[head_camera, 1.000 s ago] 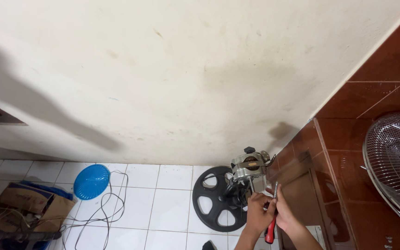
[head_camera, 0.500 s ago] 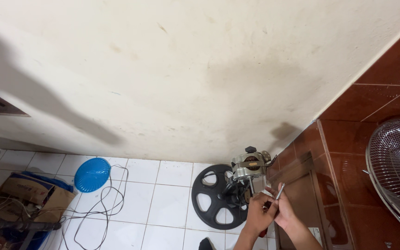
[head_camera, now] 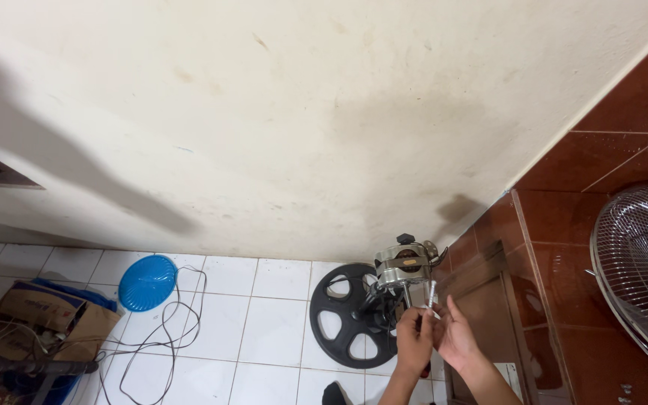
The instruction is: The person uses a screwdriver to tighten screws on the motor housing of a disassembled electric fan. The fan base and a separate fan head with blades are visible nearby on a tiled surface.
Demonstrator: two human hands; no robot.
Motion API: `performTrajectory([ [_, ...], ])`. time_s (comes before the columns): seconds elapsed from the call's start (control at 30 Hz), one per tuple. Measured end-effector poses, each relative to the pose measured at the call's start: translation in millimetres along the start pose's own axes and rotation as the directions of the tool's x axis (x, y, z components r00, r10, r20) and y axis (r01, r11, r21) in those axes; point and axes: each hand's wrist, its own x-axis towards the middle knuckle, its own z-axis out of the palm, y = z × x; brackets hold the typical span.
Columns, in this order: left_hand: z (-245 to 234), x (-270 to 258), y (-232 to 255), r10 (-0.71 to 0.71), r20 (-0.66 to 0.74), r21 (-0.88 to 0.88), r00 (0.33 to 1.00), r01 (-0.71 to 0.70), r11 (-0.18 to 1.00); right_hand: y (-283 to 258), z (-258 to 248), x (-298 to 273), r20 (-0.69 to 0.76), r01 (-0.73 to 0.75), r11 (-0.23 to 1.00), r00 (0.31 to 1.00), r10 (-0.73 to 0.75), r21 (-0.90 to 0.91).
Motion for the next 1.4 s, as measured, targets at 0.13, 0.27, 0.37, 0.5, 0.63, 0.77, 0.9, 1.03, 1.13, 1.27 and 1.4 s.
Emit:
performTrajectory([
  [0.13, 3.0, 1.9, -16.6, -0.159, -0.055, -0.247, 0.986, 0.141, 0.959, 6.7, 16.3, -15.4, 0.007, 0.027, 0.999, 1.000, -0.027, -0.043],
  [0.27, 3.2, 1.4, -27.6, -0.319, -0.091, -0.440, 0.943, 0.249, 0.863, 15.2, 33.0, -31.0, 0.061, 0.100, 0.993, 0.993, -0.097, -0.058],
  [0.37, 0.0, 2.9, -30.4, -0.323, -0.184, -0.499, 0.928, 0.195, 0.844, 24.4, 36.6, -42.0, 0.105, 0.240, 0.957, 0.969, -0.225, -0.164],
  [0.5, -17.7, 11.8, -27.9, -0.304, -0.299, -0.582, 0.905, 0.080, 0.809, 34.0, 35.4, -50.7, 0.102, 0.354, 0.816, 0.932, -0.347, -0.457],
  [0.63, -37.2, 20.1, -22.5, -0.345, -0.361, -0.597, 0.866, 0.070, 0.800, 39.8, 30.1, -52.8, 0.062, 0.099, 0.687, 0.995, -0.077, -0.720],
  [0.77, -33.4, 13.3, -22.1, -0.404, -0.332, -0.623, 0.853, 0.123, 0.772, 52.0, 18.9, -50.5, 0.066, 0.019, 0.696, 0.997, 0.040, -0.718],
  [0.9, -19.8, -5.9, -28.3, -0.461, -0.256, -0.584, 0.850, 0.244, 0.774, 62.9, 3.2, -42.3, 0.257, 0.139, 0.765, 0.966, 0.036, -0.629],
  [1.03, -20.4, -11.6, -29.0, -0.374, -0.238, -0.498, 0.896, 0.218, 0.839, 65.1, -10.1, -39.4, 0.195, 0.143, 0.703, 0.981, -0.007, -0.697],
  [1.13, -28.1, -9.9, -22.6, -0.398, -0.228, -0.484, 0.888, 0.251, 0.838, 64.6, -14.2, -39.3, 0.153, 0.126, 0.674, 0.988, -0.020, -0.728],
  [1.27, -31.4, -1.7, -17.2, -0.354, -0.272, -0.416, 0.895, 0.223, 0.882, 64.4, -14.8, -40.8, 0.182, 0.162, 0.654, 0.983, -0.038, -0.739],
  [1.4, -31.5, 0.3, -24.5, -0.262, -0.271, -0.343, 0.926, 0.162, 0.925, 62.8, -14.9, -45.7, 0.077, 0.070, 0.642, 0.997, -0.018, -0.763],
])
